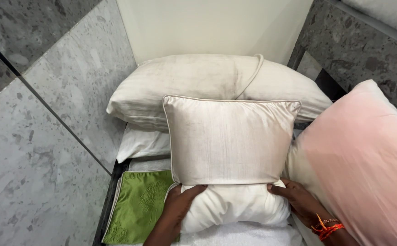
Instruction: The person folds a green and red patterned cloth on a bed. They then pick up a white pillow and insert it into a white pillowcase, adjusting the corners and smoothing the fabric.
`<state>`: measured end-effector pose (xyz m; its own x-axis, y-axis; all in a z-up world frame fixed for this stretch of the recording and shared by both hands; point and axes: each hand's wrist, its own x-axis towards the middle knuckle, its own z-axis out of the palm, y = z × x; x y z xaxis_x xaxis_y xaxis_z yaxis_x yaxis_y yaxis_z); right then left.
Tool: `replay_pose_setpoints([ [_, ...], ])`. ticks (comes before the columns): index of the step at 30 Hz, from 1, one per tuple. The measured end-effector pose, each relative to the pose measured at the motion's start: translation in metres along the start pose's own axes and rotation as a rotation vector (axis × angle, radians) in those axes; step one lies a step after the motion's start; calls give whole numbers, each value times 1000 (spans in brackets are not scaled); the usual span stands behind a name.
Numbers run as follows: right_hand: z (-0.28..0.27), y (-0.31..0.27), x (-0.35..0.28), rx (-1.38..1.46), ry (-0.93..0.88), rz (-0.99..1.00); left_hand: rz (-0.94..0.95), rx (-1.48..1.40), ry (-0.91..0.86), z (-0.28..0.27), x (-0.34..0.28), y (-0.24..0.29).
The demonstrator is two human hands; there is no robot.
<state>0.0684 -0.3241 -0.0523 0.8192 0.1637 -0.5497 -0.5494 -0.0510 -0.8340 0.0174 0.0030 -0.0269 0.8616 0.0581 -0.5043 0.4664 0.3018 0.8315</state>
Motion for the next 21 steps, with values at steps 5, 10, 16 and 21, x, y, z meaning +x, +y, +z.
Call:
replay_pose_setpoints([
  [5,7,2,-4,-86,48,-16,20,136,63,1,1,-5],
  [10,10,7,-6,-131,55,-58,1,241,5,-4,3,-6],
  [16,3,12,-7,-40,91,-161,25,326,53,-4,5,-6],
  [21,26,-30,-53,-221,282,-187,65,245,112,7,-2,-11],
])
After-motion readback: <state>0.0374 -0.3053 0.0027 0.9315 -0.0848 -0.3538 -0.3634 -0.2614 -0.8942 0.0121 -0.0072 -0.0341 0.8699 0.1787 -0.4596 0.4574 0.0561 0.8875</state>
